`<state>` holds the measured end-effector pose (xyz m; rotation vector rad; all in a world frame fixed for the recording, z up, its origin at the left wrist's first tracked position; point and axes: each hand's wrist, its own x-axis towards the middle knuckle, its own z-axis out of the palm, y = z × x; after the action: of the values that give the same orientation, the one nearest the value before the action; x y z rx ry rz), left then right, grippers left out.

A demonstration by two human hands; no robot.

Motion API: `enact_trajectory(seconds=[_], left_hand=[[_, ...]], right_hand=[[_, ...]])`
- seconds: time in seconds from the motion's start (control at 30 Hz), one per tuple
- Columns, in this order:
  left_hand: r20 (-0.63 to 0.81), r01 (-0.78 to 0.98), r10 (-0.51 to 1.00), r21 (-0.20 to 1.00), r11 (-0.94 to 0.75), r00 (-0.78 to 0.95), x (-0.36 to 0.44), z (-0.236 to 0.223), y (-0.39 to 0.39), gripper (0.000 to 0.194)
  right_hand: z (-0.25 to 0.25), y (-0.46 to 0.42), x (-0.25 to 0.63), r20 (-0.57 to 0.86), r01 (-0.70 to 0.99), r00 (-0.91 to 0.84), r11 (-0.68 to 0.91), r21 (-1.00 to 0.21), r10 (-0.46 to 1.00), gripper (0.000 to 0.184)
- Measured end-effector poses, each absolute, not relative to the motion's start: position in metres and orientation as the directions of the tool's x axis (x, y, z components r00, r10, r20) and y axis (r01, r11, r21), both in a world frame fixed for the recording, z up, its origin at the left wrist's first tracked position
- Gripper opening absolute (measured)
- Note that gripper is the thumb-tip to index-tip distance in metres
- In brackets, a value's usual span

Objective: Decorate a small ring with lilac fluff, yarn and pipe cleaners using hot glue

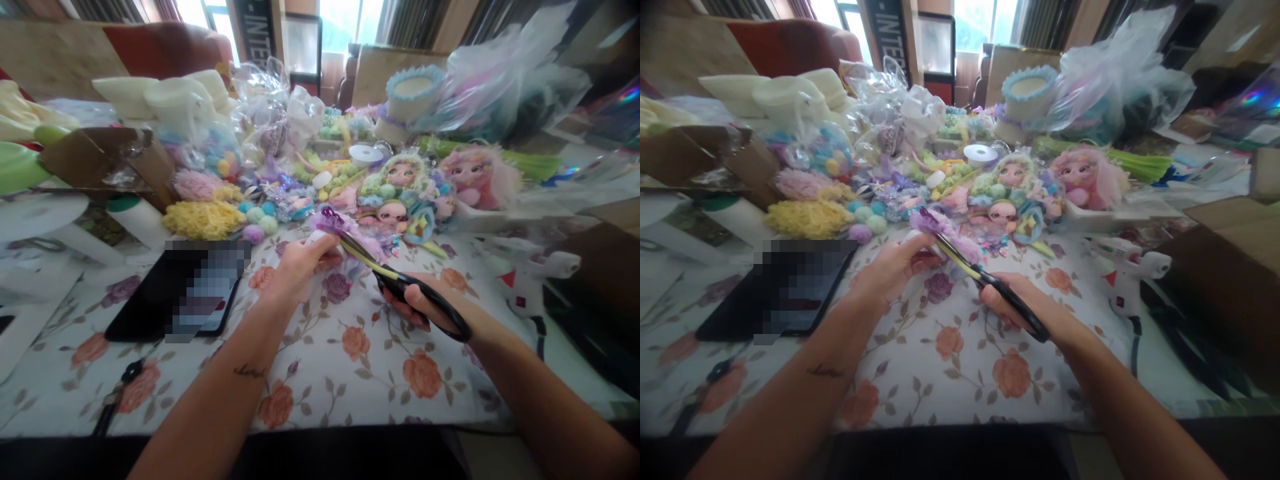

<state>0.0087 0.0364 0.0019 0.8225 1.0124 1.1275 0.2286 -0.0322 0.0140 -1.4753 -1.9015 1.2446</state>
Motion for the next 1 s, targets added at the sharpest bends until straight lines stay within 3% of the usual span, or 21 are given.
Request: enact_trajectory(seconds=[0.1,0.43,0.8,1.0], left_hand=[[-0.208,-0.312,0.973,0.922,0.228,0.098,0.009,0.003,0.036,0.021],[-0.222,-0.316,0.967,0.915,0.251,0.126,0.008,-0.003,0.037,0.018],[-0.360,-0.485,0.917,0.780,0.396,0.170,0.009,-0.003,0.041,0.010],[-0.336,-0.443,0.927,0.815,0.374,0.165,0.010,-0.007,0.041,0.009]], right_hand=[[0.013,-0.033,0.230,-0.244,0.463,-0.434,-0.017,-0.886,0.867,0.052],[0.006,-0.031,0.231,-0.246,0.419,-0.446,-0.041,-0.907,0.860,0.057],[0.015,-0.032,0.220,-0.142,0.445,-0.399,0.056,-0.894,0.906,0.074],[0.012,-0.032,0.220,-0.134,0.440,-0.400,0.062,-0.896,0.907,0.073]])
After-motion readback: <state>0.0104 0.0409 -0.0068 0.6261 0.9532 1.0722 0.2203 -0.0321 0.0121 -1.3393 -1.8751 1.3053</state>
